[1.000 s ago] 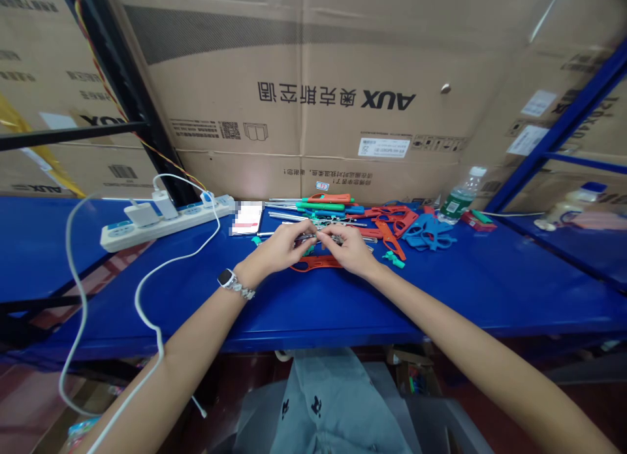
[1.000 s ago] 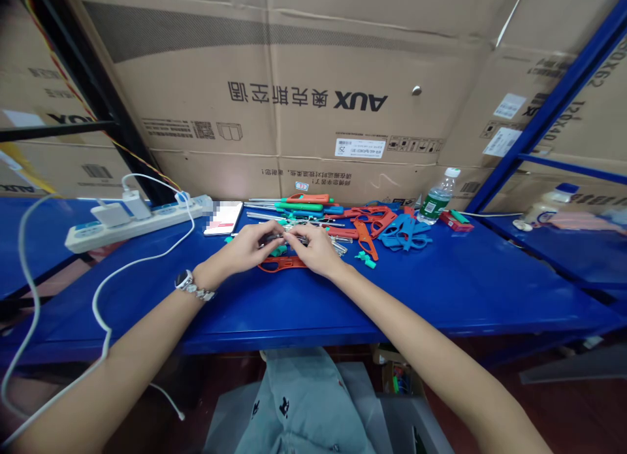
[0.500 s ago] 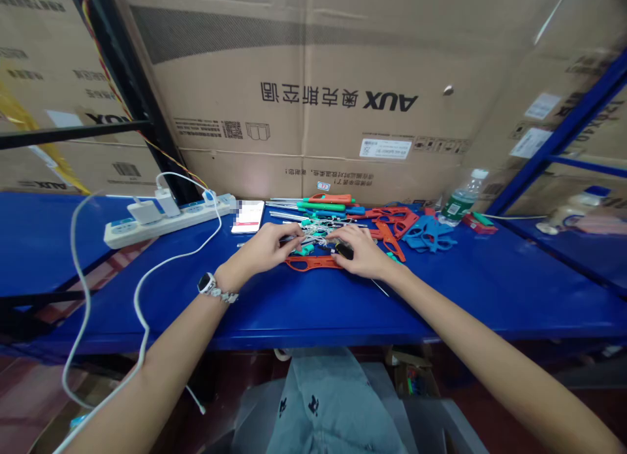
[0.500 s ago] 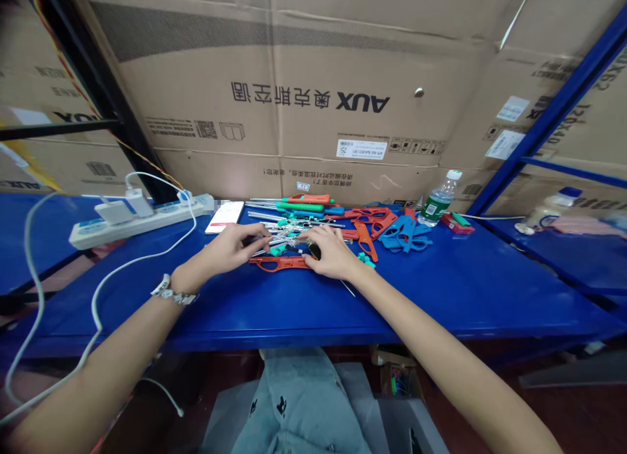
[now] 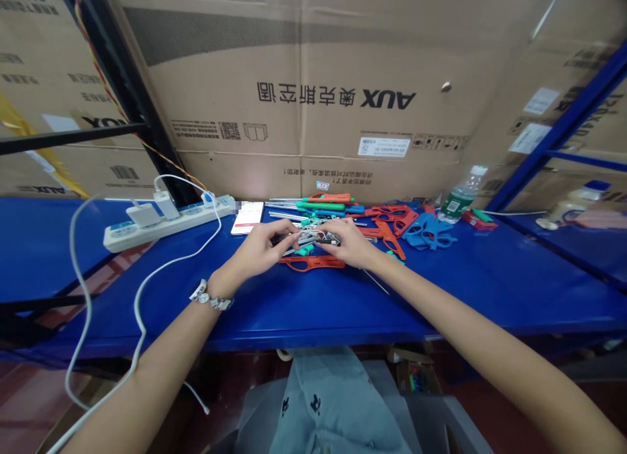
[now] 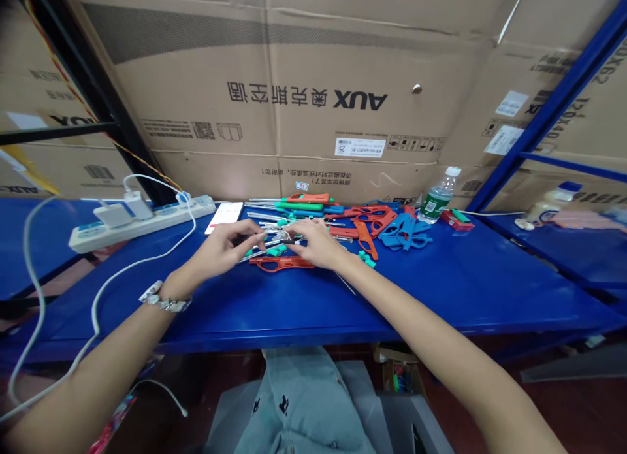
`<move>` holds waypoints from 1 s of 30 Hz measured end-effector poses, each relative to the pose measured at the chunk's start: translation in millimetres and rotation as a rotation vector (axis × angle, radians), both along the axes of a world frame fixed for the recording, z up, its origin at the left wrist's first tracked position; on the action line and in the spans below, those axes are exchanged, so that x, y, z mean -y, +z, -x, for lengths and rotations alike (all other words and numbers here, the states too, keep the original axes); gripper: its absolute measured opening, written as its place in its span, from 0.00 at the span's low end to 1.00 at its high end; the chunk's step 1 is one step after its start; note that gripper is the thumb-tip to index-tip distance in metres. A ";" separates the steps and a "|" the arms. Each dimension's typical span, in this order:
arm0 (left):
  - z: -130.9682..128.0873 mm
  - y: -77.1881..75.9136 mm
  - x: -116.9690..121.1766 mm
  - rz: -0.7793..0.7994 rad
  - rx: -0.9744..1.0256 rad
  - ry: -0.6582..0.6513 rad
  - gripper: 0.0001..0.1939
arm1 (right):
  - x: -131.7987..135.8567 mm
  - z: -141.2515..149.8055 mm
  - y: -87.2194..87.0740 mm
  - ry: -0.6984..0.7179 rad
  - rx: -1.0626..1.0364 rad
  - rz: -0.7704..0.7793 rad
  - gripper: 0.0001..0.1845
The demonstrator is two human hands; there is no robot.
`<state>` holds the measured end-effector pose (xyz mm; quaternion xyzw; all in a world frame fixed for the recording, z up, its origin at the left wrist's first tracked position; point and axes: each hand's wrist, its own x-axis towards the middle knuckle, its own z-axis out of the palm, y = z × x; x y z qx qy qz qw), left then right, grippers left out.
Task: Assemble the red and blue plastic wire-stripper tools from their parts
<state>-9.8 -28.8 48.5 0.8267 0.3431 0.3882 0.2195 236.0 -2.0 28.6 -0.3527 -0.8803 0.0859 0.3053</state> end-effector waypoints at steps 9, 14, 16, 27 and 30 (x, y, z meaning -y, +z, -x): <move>16.1 -18.9 -5.3 -0.024 -0.229 -0.029 0.13 | 21.7 -22.3 -9.2 0.044 -0.022 0.057 0.09; 16.8 -26.1 -8.5 -0.088 -0.271 -0.030 0.13 | 25.6 -18.9 -15.5 0.008 0.150 -0.025 0.13; 18.4 -28.1 -8.1 -0.092 -0.266 -0.032 0.13 | 28.1 -19.5 -16.0 0.003 0.186 -0.025 0.14; 17.0 -34.9 -3.8 -0.106 -0.332 -0.014 0.15 | 34.3 -22.2 -19.0 -0.015 0.249 -0.063 0.18; 15.7 -35.8 -2.4 -0.106 -0.339 -0.015 0.15 | 37.4 -21.5 -17.1 -0.008 0.254 -0.071 0.18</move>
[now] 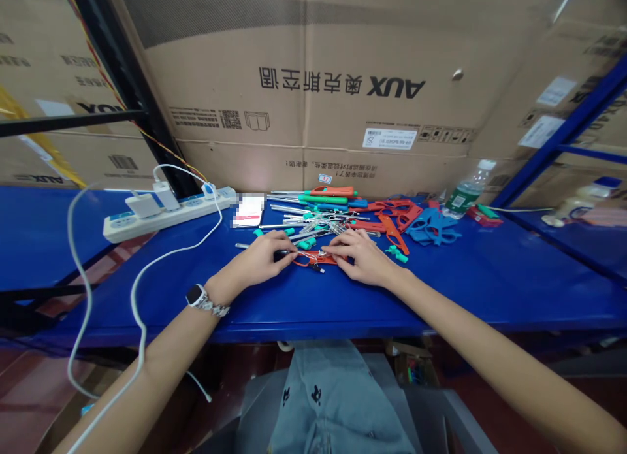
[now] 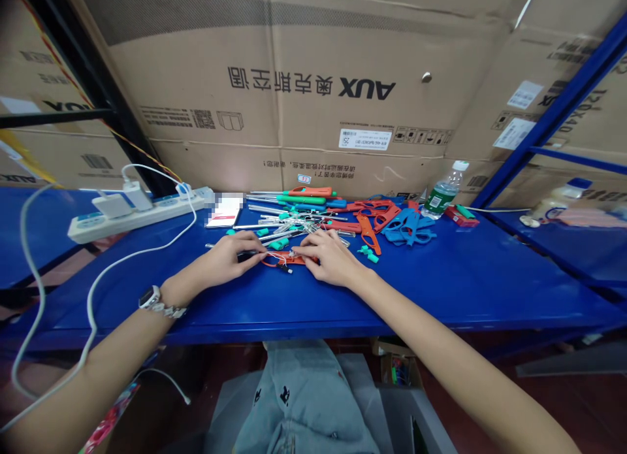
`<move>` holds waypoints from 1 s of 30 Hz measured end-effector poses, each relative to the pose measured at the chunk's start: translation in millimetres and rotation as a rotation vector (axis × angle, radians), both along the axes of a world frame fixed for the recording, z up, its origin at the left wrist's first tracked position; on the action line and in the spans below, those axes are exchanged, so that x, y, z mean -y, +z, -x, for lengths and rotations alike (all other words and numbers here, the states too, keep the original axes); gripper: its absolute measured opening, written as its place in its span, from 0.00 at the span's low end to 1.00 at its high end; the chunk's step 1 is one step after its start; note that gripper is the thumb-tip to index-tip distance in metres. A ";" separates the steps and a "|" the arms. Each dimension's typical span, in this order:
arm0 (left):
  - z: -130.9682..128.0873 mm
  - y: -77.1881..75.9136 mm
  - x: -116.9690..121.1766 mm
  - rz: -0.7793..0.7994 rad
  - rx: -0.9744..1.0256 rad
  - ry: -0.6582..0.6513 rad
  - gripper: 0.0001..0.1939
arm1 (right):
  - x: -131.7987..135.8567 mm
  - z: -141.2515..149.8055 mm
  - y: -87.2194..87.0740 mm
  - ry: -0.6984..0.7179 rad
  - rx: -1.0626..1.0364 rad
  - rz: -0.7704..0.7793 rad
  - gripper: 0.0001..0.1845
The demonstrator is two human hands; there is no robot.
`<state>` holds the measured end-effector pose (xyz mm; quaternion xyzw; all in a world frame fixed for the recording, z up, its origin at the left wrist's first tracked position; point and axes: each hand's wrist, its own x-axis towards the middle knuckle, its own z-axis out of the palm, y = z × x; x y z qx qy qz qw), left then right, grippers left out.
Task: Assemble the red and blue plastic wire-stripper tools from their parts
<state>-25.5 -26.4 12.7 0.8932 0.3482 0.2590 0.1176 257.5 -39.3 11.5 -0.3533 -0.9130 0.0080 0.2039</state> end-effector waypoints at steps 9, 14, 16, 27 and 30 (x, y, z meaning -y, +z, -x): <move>-8.5 5.4 5.6 -0.084 0.032 -0.024 0.12 | 8.5 0.8 3.7 -0.037 0.108 -0.067 0.19; -16.4 11.2 11.3 -0.078 0.005 -0.115 0.13 | 13.1 0.7 3.6 -0.064 0.173 -0.135 0.19; -16.9 11.8 13.2 -0.081 -0.036 -0.140 0.14 | 14.4 -0.3 3.4 -0.076 0.189 -0.162 0.19; -20.0 5.7 3.0 -0.167 -0.168 -0.204 0.09 | 13.7 -2.6 2.3 -0.079 0.220 -0.200 0.19; -21.2 4.5 3.5 -0.159 -0.168 -0.217 0.06 | 14.0 -2.1 2.1 -0.076 0.211 -0.194 0.19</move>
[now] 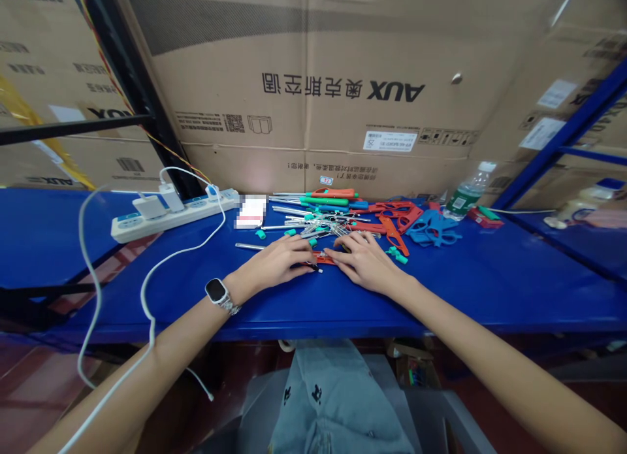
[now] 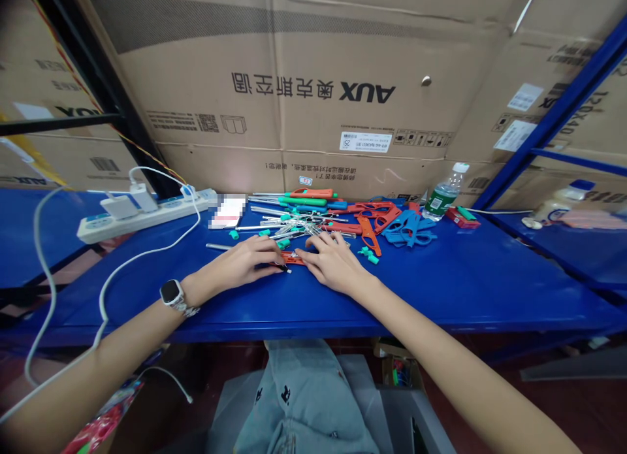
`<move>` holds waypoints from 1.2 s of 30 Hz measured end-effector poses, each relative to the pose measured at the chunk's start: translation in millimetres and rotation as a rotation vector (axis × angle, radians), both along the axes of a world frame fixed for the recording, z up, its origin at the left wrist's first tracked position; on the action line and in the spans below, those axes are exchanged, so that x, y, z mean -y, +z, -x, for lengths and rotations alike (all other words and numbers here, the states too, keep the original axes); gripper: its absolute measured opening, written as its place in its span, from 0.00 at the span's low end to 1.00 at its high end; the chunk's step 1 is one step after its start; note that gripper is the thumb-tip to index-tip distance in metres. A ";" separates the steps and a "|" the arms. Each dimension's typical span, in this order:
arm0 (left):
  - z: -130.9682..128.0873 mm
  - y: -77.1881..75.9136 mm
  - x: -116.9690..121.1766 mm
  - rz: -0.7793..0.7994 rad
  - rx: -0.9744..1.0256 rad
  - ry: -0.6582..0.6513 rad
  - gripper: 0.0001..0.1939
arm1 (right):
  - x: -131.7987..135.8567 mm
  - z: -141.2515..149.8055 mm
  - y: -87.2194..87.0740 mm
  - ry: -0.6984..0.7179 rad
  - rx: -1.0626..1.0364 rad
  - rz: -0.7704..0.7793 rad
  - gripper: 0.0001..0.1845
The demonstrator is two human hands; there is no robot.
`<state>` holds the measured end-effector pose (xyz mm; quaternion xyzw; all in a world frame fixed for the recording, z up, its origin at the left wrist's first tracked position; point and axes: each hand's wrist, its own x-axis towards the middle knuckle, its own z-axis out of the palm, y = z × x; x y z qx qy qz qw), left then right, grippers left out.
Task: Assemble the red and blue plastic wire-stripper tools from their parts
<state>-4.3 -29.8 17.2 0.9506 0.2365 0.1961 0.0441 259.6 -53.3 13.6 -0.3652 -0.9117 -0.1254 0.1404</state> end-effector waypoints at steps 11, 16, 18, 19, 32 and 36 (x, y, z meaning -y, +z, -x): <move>-7.3 5.1 -8.6 0.334 0.352 0.166 0.08 | 0.0 0.1 0.7 0.007 -0.015 0.024 0.19; -14.1 0.9 -12.5 0.363 0.305 0.167 0.07 | -0.5 -0.5 -0.3 0.004 -0.010 0.024 0.19; -15.4 -1.7 -13.0 0.315 0.296 0.165 0.06 | -0.6 -0.5 -0.4 0.007 -0.013 0.029 0.19; -15.9 -2.6 -13.2 0.283 0.291 0.164 0.06 | -0.6 -0.5 -0.4 0.010 -0.016 0.031 0.19; -22.8 -4.9 -12.4 0.288 0.293 0.240 0.07 | 0.4 0.0 0.7 0.008 -0.020 0.039 0.19; -24.1 -3.1 -12.4 0.432 0.297 0.248 0.09 | 0.0 -0.4 0.2 0.009 -0.019 0.043 0.20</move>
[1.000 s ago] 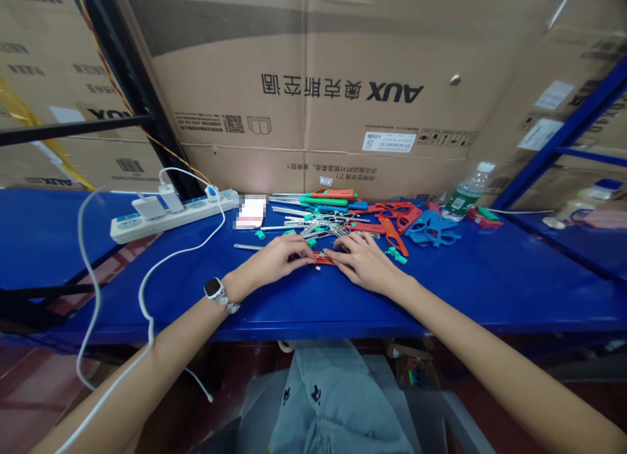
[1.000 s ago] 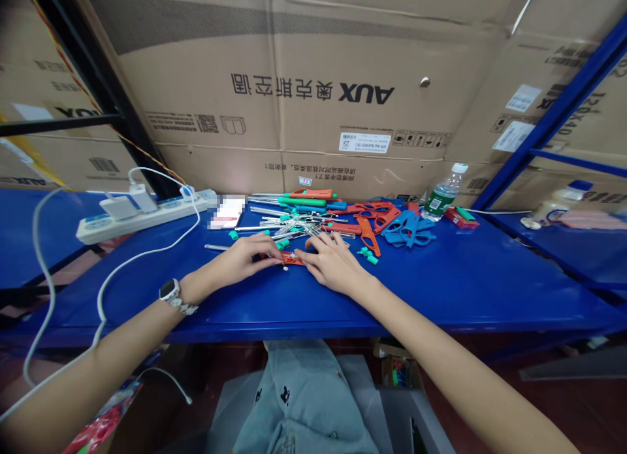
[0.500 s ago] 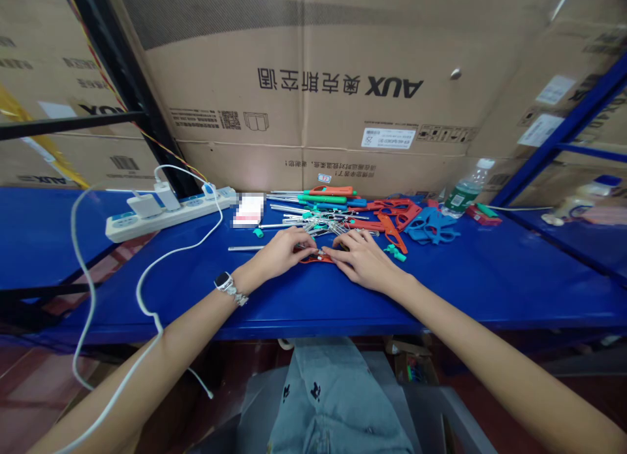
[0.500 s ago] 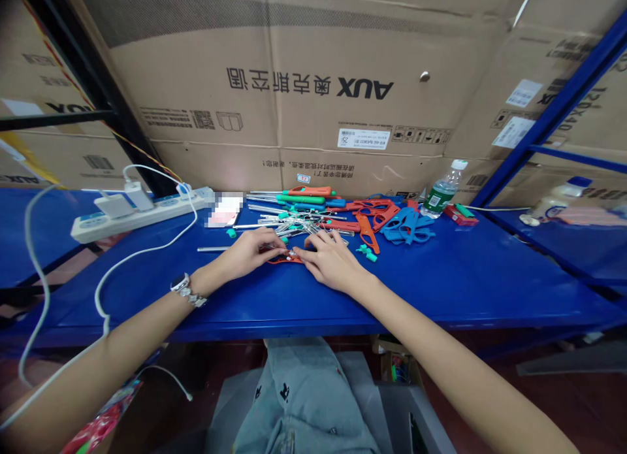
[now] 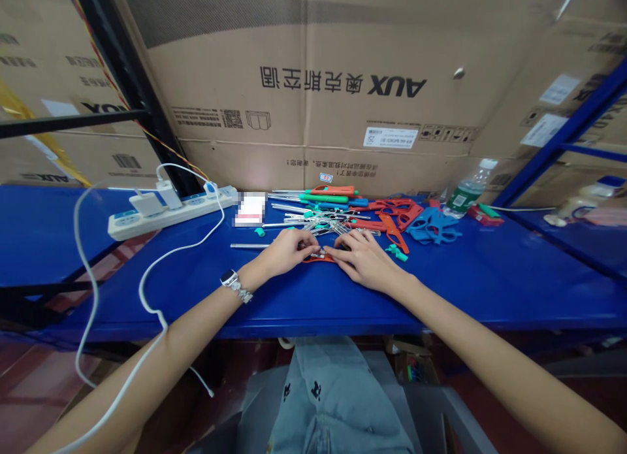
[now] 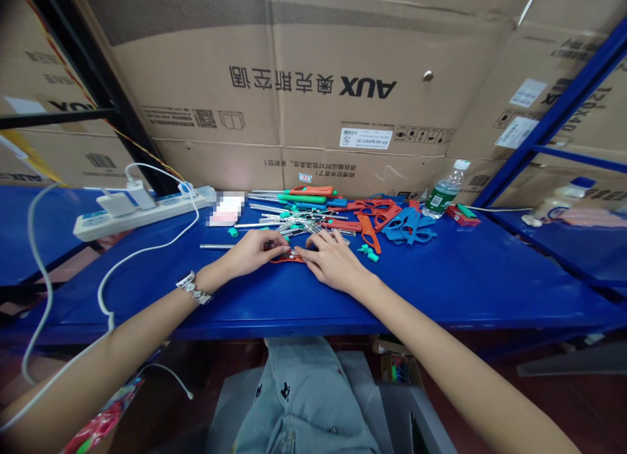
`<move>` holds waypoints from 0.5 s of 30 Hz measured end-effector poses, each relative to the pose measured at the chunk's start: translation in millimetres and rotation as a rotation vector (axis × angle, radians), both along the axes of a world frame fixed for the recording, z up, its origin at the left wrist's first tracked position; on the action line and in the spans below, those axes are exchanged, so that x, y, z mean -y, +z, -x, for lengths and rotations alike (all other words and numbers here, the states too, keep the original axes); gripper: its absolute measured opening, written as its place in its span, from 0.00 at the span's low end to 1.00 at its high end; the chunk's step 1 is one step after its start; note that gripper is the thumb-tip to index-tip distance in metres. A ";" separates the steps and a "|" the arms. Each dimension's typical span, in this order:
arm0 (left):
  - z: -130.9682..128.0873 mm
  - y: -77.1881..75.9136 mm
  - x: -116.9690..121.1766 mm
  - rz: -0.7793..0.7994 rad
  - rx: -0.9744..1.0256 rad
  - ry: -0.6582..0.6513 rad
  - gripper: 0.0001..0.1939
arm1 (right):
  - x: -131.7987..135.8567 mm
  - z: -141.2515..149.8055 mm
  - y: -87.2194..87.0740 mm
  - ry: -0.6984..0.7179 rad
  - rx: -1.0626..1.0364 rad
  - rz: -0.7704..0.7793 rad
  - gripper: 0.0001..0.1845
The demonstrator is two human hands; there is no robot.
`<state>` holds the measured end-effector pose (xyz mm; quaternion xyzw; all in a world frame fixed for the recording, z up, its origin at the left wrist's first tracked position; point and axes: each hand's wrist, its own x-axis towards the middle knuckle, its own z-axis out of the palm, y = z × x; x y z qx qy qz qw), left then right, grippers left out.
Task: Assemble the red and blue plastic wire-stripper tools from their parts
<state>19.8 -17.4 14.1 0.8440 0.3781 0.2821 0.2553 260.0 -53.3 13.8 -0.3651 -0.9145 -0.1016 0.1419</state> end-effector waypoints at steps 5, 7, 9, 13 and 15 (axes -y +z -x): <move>-3.6 -1.0 -0.5 0.053 0.001 0.047 0.07 | 0.3 0.4 -1.6 0.001 0.006 -0.013 0.20; -5.0 -1.7 0.6 0.068 0.007 0.068 0.06 | 0.7 1.2 -2.5 -0.003 0.002 -0.025 0.20; -6.2 -2.4 2.6 0.078 0.018 0.085 0.05 | 1.2 2.3 -3.0 -0.001 -0.002 -0.035 0.20; -8.1 -3.4 5.9 0.061 0.017 0.095 0.03 | 2.2 5.3 -2.7 -0.005 0.011 -0.056 0.19; -8.8 -3.5 6.3 0.041 -0.001 0.107 0.03 | 2.7 6.7 -2.4 -0.007 0.021 -0.062 0.20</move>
